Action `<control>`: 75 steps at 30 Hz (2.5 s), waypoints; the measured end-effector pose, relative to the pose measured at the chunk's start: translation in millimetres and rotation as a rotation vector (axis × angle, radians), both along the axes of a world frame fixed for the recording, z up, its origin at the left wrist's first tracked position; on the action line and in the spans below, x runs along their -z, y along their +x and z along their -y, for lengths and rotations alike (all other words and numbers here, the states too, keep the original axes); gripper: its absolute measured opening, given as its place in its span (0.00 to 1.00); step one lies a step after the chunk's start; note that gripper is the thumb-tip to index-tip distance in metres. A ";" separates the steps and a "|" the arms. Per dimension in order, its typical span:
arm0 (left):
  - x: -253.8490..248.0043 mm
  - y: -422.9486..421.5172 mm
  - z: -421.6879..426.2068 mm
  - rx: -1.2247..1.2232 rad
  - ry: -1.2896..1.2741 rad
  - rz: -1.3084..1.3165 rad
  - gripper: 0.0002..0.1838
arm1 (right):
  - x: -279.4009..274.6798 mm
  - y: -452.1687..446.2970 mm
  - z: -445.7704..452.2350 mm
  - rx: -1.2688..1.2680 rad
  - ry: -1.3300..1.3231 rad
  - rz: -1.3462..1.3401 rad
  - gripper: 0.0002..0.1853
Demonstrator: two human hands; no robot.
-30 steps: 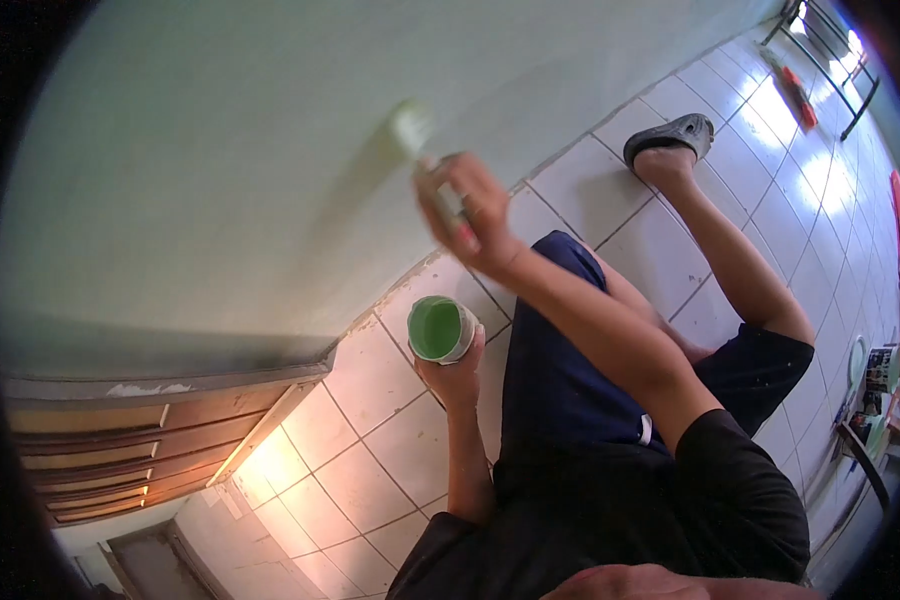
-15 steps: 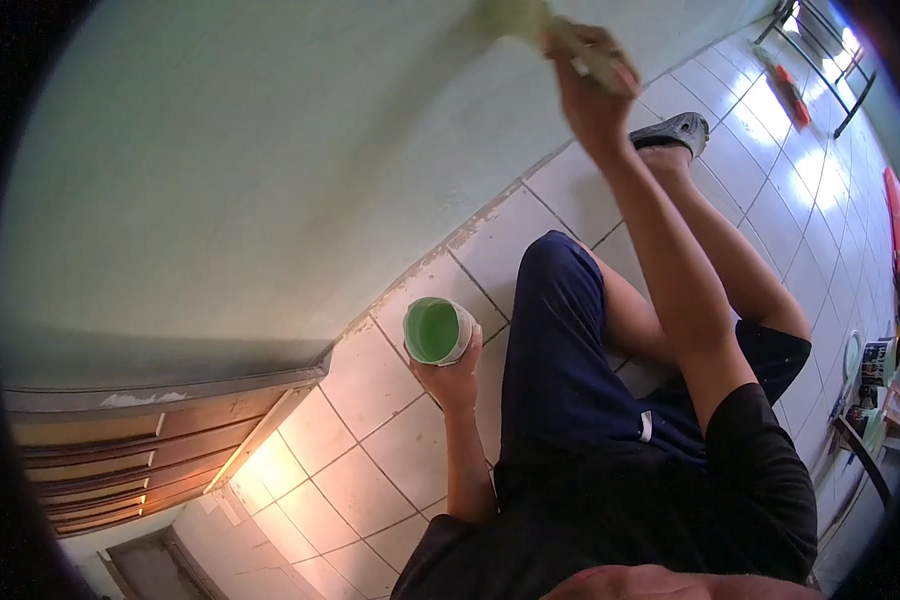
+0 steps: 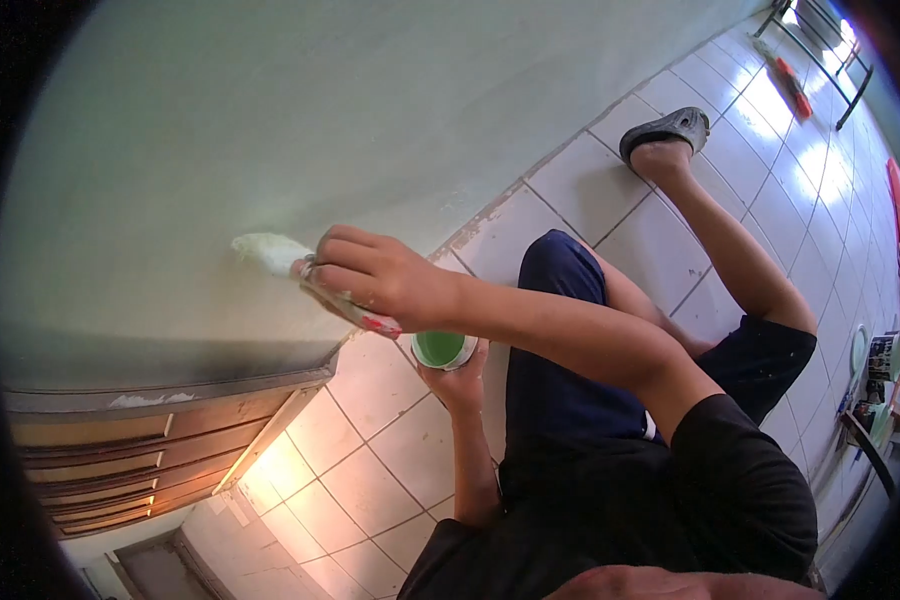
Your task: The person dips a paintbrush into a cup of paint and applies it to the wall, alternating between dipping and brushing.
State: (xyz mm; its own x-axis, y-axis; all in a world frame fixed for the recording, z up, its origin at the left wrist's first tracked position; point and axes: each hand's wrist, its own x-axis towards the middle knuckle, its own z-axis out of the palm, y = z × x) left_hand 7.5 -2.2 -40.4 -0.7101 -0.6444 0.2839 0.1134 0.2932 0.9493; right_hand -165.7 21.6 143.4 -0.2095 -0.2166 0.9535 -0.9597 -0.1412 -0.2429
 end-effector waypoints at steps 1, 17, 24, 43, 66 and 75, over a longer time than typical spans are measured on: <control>-2.9 -1.2 1.1 -0.003 0.000 -0.002 0.38 | 4.5 -0.9 -0.4 -0.042 0.014 -0.002 0.21; -35.4 -11.4 -13.9 0.056 0.089 0.064 0.35 | 33.2 -135.7 -177.3 1.067 -0.222 0.045 0.07; -27.9 -8.9 -13.3 0.066 0.049 0.063 0.32 | 43.3 -23.4 -37.1 0.278 -0.174 0.217 0.14; -37.1 -18.0 -16.0 0.088 0.003 0.118 0.30 | 64.0 -185.6 -267.1 0.829 -0.606 0.514 0.10; -25.3 -64.2 -55.5 0.214 0.017 0.176 0.40 | 78.9 -255.7 -331.4 0.725 -0.332 0.244 0.07; -39.1 -74.8 -58.4 0.165 -0.040 0.146 0.43 | 108.9 -209.7 -251.2 0.805 -0.371 0.287 0.09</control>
